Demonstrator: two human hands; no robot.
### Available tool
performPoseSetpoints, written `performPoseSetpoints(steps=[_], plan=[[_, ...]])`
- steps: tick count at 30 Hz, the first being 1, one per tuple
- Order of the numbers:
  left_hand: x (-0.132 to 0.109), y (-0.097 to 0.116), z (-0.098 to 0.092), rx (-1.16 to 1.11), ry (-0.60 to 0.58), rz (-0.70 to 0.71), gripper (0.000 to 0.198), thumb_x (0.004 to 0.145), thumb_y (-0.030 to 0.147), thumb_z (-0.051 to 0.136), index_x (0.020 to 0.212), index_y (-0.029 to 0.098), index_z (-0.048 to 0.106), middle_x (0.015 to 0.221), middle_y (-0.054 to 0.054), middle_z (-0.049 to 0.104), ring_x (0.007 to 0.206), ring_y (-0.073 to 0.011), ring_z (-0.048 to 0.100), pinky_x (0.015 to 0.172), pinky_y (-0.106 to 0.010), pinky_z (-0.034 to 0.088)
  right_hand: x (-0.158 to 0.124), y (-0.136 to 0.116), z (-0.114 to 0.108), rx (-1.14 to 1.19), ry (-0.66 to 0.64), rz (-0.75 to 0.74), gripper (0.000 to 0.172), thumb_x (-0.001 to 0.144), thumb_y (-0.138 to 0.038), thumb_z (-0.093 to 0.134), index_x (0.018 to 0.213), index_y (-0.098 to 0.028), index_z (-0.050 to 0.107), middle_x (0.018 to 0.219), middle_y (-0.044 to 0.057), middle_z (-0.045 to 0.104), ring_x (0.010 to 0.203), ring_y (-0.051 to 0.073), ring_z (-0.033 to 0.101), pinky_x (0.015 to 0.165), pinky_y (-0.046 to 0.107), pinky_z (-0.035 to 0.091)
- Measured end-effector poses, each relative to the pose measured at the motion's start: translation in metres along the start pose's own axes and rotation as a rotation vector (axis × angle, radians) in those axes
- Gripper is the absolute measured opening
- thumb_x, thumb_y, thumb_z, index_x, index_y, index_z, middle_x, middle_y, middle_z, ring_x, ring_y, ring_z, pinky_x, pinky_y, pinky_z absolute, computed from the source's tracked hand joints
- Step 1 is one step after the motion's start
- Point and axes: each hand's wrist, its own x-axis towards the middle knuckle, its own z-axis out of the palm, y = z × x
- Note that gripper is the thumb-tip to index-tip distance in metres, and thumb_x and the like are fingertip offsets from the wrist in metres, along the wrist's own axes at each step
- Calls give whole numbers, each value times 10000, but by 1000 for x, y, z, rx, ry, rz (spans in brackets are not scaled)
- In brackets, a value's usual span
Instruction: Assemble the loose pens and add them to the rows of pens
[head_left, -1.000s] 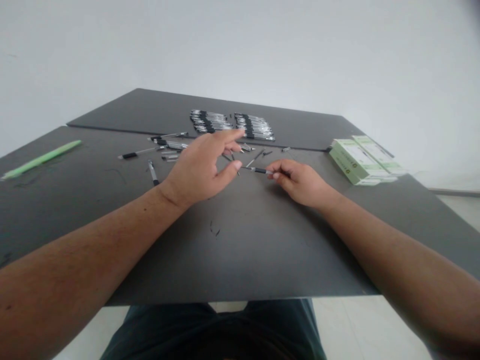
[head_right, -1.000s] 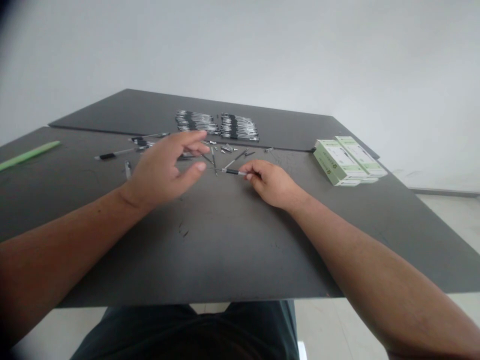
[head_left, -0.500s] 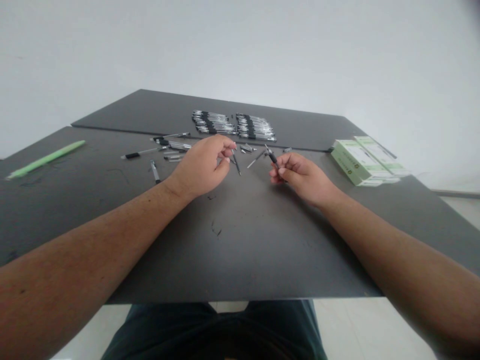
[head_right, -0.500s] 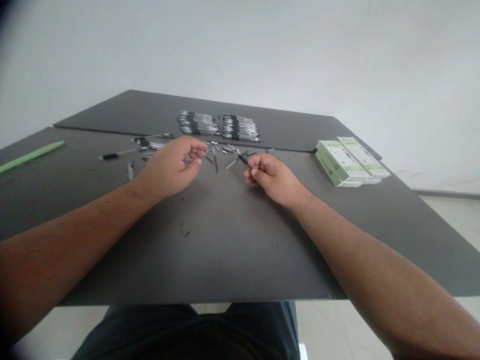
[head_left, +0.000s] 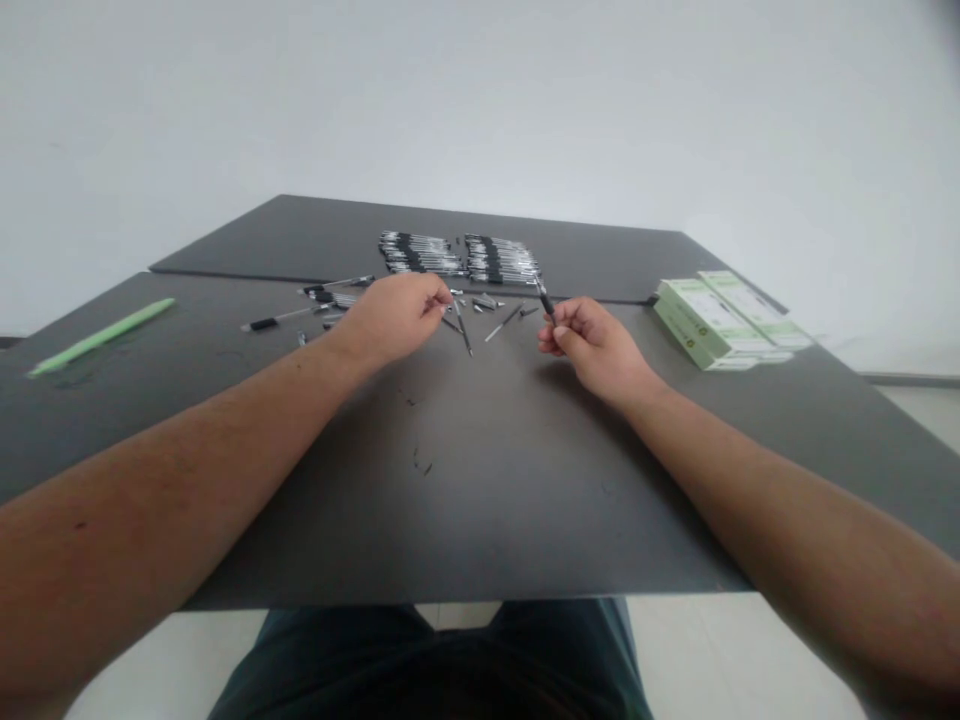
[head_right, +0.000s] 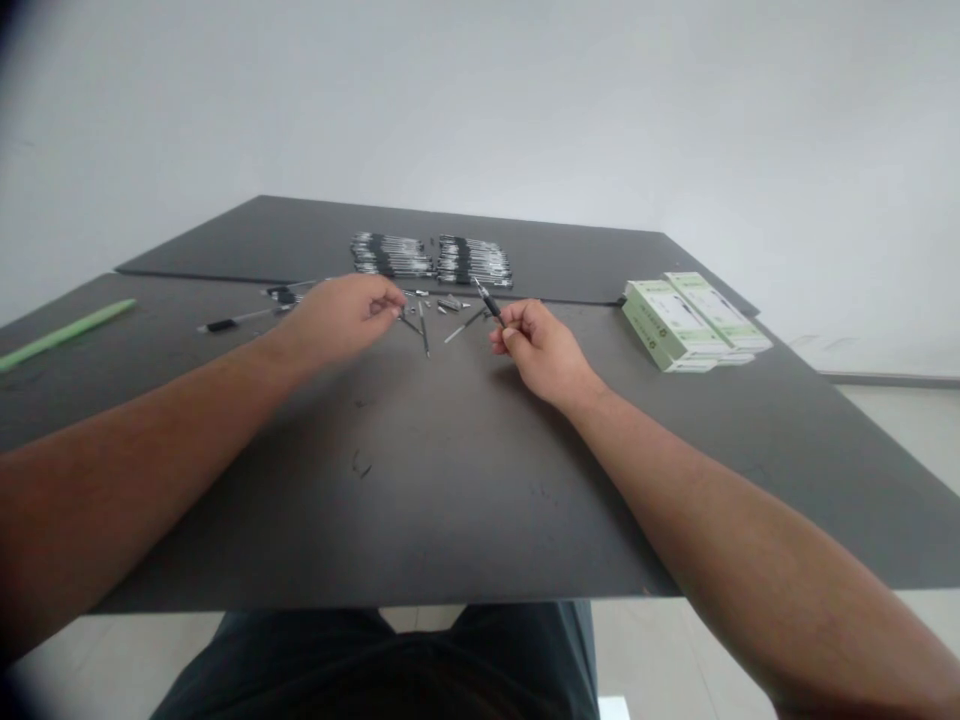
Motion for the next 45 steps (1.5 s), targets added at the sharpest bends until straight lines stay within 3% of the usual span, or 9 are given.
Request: performPoseSetpoints(steps=[5,11,18,29,34,45], plan=[[46,7,8,277,-187,213,398,1027,229,536,1255,179,858,1221,-132,858,1238,-315,775,1131,-426,574,1,2,0,-65,-17,-12,202,952,-376,686,1103,-278,595,1016,32,808,908,230,781,903,456,614],[74,20,22,437,-278,255,366,1034,246,575,1255,226,866,1190,-130,848,1187,-313,768,992,-390,578,1,-1,1,-78,-30,-20,144,974,-318,663,1091,-281,588,1033,41,818,919,237,792,910,459,622],[82,23,34,483,-356,275,324,1000,248,598,1126,221,895,1140,-148,843,1106,-329,773,938,-406,562,1,-4,4,-102,-51,-57,95,1006,-280,593,1100,-274,584,1044,47,818,914,230,802,889,444,611],[83,21,32,436,-330,211,345,967,235,592,1179,221,864,1159,-134,851,1101,-331,781,873,-398,562,2,-4,4,-127,-61,-80,101,1004,-271,593,1102,-281,574,1055,45,819,903,225,793,872,436,612],[84,23,35,441,-320,218,306,983,245,595,1125,250,866,1142,-104,852,1089,-295,781,871,-368,548,1,-5,4,-120,-66,-75,112,987,-266,605,1092,-283,570,1039,45,817,889,227,785,873,438,613],[88,20,41,444,-326,251,332,985,252,562,1105,235,871,1076,-115,849,1022,-302,786,830,-378,544,2,-7,4,-128,-85,-78,130,989,-259,587,1114,-283,560,1055,48,816,903,231,786,884,444,615]])
